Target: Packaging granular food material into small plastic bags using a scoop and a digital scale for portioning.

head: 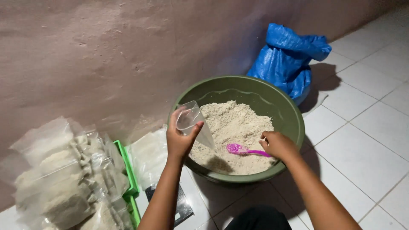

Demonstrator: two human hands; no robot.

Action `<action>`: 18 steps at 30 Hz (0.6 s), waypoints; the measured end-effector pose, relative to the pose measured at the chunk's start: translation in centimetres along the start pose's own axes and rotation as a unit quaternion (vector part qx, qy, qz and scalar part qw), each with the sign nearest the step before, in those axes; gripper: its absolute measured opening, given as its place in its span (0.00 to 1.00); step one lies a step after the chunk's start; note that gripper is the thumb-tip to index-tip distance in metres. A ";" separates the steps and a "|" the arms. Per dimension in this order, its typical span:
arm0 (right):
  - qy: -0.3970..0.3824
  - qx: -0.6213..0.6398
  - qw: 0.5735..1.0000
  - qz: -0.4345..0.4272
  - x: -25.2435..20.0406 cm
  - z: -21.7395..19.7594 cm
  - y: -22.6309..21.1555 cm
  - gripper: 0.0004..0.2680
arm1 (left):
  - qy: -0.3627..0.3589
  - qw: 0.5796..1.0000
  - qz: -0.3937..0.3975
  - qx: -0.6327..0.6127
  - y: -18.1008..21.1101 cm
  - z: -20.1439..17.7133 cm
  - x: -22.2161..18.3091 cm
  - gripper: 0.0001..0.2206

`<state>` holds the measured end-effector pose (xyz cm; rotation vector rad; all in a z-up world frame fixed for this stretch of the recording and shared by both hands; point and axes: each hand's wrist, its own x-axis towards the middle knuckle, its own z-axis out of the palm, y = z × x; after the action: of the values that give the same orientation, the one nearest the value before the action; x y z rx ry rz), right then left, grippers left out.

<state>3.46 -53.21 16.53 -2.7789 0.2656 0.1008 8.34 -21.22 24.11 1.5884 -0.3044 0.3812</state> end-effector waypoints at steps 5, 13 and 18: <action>0.015 0.007 1.000 0.003 -0.5 -0.6 -0.4 0.09 | -0.098 0.974 -0.163 0.126 -6.2 2.7 1.6 0.36; -0.256 -0.151 0.947 -0.120 11.2 6.4 4.3 0.12 | -0.080 0.974 -0.128 0.169 -5.6 1.7 1.5 0.38; -0.366 -0.321 0.873 -0.025 16.9 13.0 5.8 0.16 | -0.056 0.974 -0.153 0.157 -6.5 1.0 2.2 0.35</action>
<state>18.45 -56.95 0.67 -3.0850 -0.0596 1.4243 13.13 -21.73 19.08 1.9385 -0.0819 0.1038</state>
